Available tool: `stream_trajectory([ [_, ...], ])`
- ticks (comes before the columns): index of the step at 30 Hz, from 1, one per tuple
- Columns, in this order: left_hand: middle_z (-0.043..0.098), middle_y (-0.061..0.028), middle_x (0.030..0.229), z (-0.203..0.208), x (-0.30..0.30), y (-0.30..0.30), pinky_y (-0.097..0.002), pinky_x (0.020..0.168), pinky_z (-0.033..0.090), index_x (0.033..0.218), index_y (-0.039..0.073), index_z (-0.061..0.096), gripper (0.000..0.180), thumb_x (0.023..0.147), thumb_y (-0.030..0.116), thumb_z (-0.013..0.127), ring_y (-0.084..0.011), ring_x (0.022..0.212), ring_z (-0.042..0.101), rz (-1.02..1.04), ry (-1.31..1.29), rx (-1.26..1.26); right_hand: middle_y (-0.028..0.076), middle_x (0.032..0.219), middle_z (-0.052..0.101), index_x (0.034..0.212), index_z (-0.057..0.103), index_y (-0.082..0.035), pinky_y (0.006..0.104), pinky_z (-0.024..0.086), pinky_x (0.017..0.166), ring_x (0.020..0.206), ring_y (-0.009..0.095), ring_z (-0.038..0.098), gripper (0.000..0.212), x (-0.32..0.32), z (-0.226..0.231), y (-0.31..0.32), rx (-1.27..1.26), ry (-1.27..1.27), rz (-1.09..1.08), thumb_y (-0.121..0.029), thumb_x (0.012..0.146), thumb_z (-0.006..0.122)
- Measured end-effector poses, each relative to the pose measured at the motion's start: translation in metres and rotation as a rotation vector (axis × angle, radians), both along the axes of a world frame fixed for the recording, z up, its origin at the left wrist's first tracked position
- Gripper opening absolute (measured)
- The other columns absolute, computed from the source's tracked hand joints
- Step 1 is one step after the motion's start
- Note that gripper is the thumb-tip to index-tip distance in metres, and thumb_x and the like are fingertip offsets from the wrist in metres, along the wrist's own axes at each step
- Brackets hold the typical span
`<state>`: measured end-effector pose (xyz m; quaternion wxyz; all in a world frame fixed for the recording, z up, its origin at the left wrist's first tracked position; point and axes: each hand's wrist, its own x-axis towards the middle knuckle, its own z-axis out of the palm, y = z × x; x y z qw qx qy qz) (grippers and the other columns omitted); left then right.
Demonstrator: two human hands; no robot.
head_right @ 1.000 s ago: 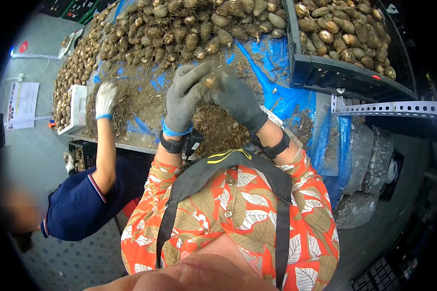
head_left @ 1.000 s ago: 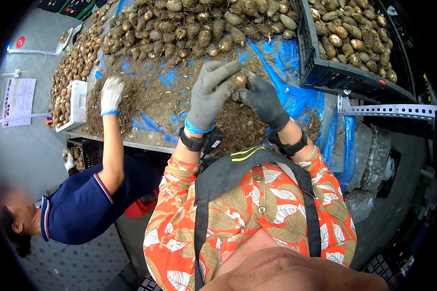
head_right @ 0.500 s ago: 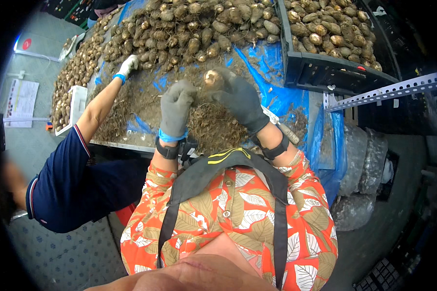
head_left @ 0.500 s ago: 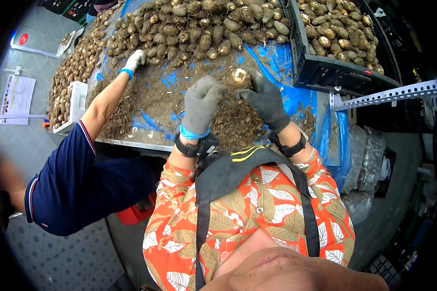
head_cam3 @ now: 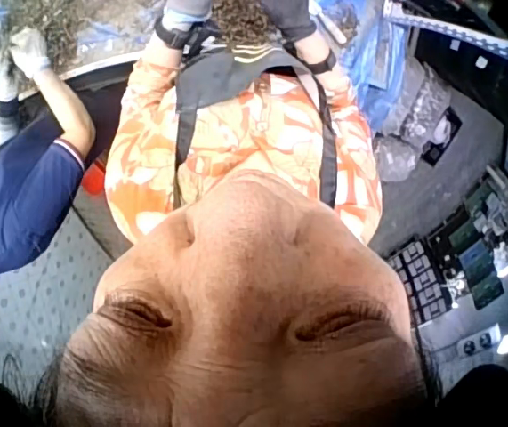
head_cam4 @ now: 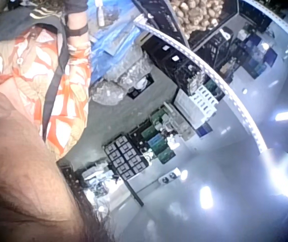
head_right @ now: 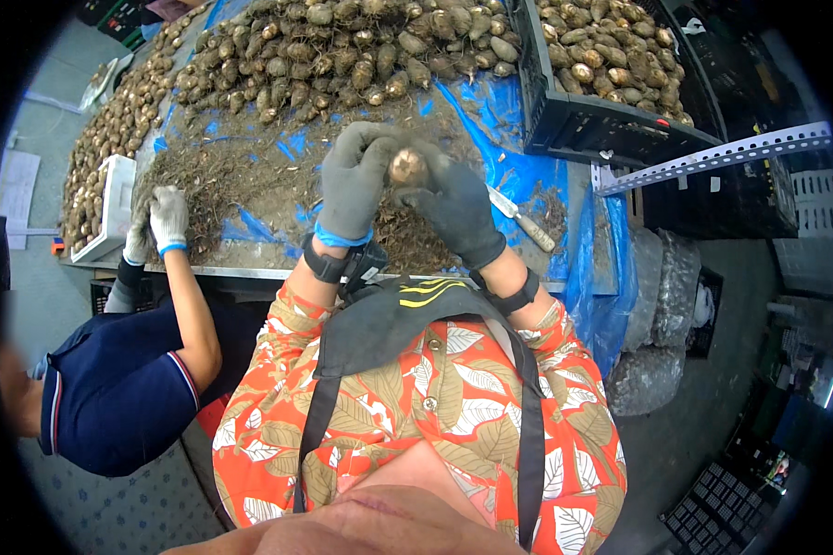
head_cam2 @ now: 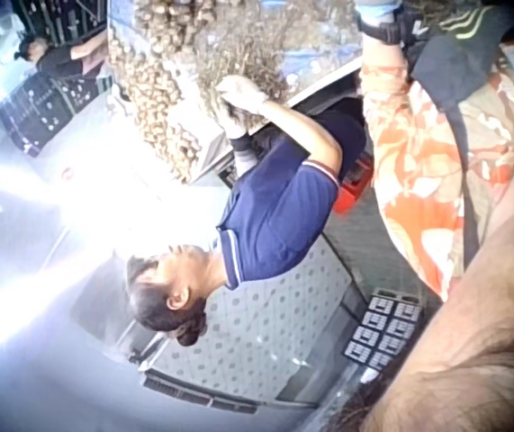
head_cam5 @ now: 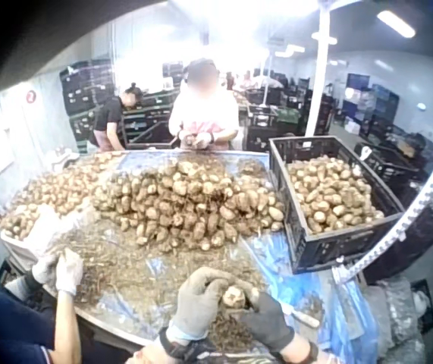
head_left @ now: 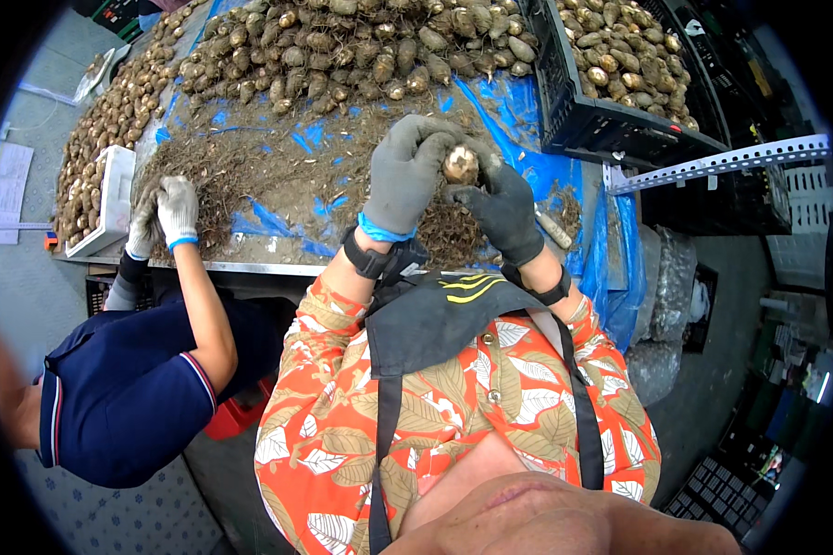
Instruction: The person is cleaning tubers by hand, removing dirt and root hairs while wearing gloves.
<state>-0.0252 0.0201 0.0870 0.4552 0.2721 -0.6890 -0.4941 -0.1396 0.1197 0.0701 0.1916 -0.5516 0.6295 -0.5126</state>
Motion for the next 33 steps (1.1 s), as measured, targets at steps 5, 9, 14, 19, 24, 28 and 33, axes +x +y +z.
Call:
stream_trajectory([
  [5, 0.066, -0.0076, 0.089, -0.016, 0.014, -0.013, -0.0312, 0.069, 0.049, 0.092, 0.002, 0.065, 0.013, 0.087, 0.011, 0.057, -0.0193, 0.078, 0.061, 0.005, -0.214, -0.11, 0.018, 0.099, 0.065, 0.13, 0.052, -0.009, 0.0355, 0.049, 0.072, 0.082, 0.029, 0.064, 0.06, 0.002, -0.014, -0.003, 0.038, -0.061, 0.045, -0.035, 0.078, 0.068],
  [9, 0.066, -0.0068, 0.096, -0.013, 0.036, -0.022, -0.0315, 0.077, 0.049, 0.107, -0.001, 0.061, 0.025, 0.087, 0.015, 0.058, -0.0188, 0.086, 0.061, -0.379, 0.045, 0.463, 0.018, 0.101, 0.065, 0.132, 0.051, -0.009, 0.0358, 0.049, 0.075, 0.088, 0.03, 0.064, 0.065, 0.007, 0.002, -0.009, -0.015, -0.017, -0.002, -0.042, 0.079, 0.069],
  [14, 0.056, -0.0111, 0.122, -0.026, 0.038, -0.03, -0.0303, 0.092, 0.045, 0.132, -0.007, 0.044, 0.064, 0.083, 0.028, 0.066, -0.0177, 0.108, 0.055, -0.556, 0.084, 0.437, 0.018, 0.107, 0.064, 0.132, 0.051, -0.009, 0.0381, 0.046, 0.083, 0.101, 0.033, 0.061, 0.068, 0.01, 0.006, -0.02, -0.051, -0.035, 0.048, -0.042, 0.076, 0.072],
  [19, 0.056, -0.0091, 0.122, -0.012, 0.036, -0.036, -0.0303, 0.094, 0.044, 0.13, -0.003, 0.047, 0.055, 0.08, 0.013, 0.066, -0.0164, 0.112, 0.053, -0.524, 0.259, 0.515, 0.016, 0.113, 0.062, 0.125, 0.059, -0.009, 0.039, 0.045, 0.086, 0.105, 0.032, 0.058, 0.064, 0.012, 0.032, -0.033, -0.06, 0.161, -0.018, -0.036, 0.069, 0.076],
  [24, 0.057, -0.0089, 0.121, -0.004, 0.033, -0.045, -0.0307, 0.093, 0.047, 0.125, -0.002, 0.05, 0.048, 0.08, 0.005, 0.065, -0.0171, 0.11, 0.054, -0.438, 0.138, 0.396, 0.009, 0.113, 0.063, 0.114, 0.066, -0.011, 0.033, 0.048, 0.084, 0.106, 0.027, 0.058, 0.044, 0.015, 0.02, -0.047, -0.277, 0.057, -0.054, -0.025, 0.073, 0.072],
  [28, 0.056, -0.0099, 0.12, -0.011, 0.031, -0.042, -0.031, 0.088, 0.051, 0.126, -0.002, 0.047, 0.047, 0.082, 0.004, 0.062, -0.0177, 0.106, 0.057, -0.457, 0.175, 0.468, 0.008, 0.11, 0.065, 0.099, 0.071, -0.01, 0.0309, 0.048, 0.086, 0.106, 0.025, 0.058, 0.026, 0.018, 0.029, -0.049, -0.191, -0.13, 0.029, -0.017, 0.075, 0.068],
  [33, 0.056, -0.0091, 0.119, -0.006, 0.034, -0.047, -0.0318, 0.084, 0.053, 0.131, -0.001, 0.043, 0.062, 0.082, 0.025, 0.071, -0.0175, 0.105, 0.058, -0.558, 0.412, 0.714, 0.01, 0.102, 0.067, 0.089, 0.069, -0.003, 0.0342, 0.046, 0.088, 0.101, 0.022, 0.06, 0.018, -0.019, 0.0, -0.032, -0.049, -0.173, 0.141, -0.018, 0.078, 0.071],
])
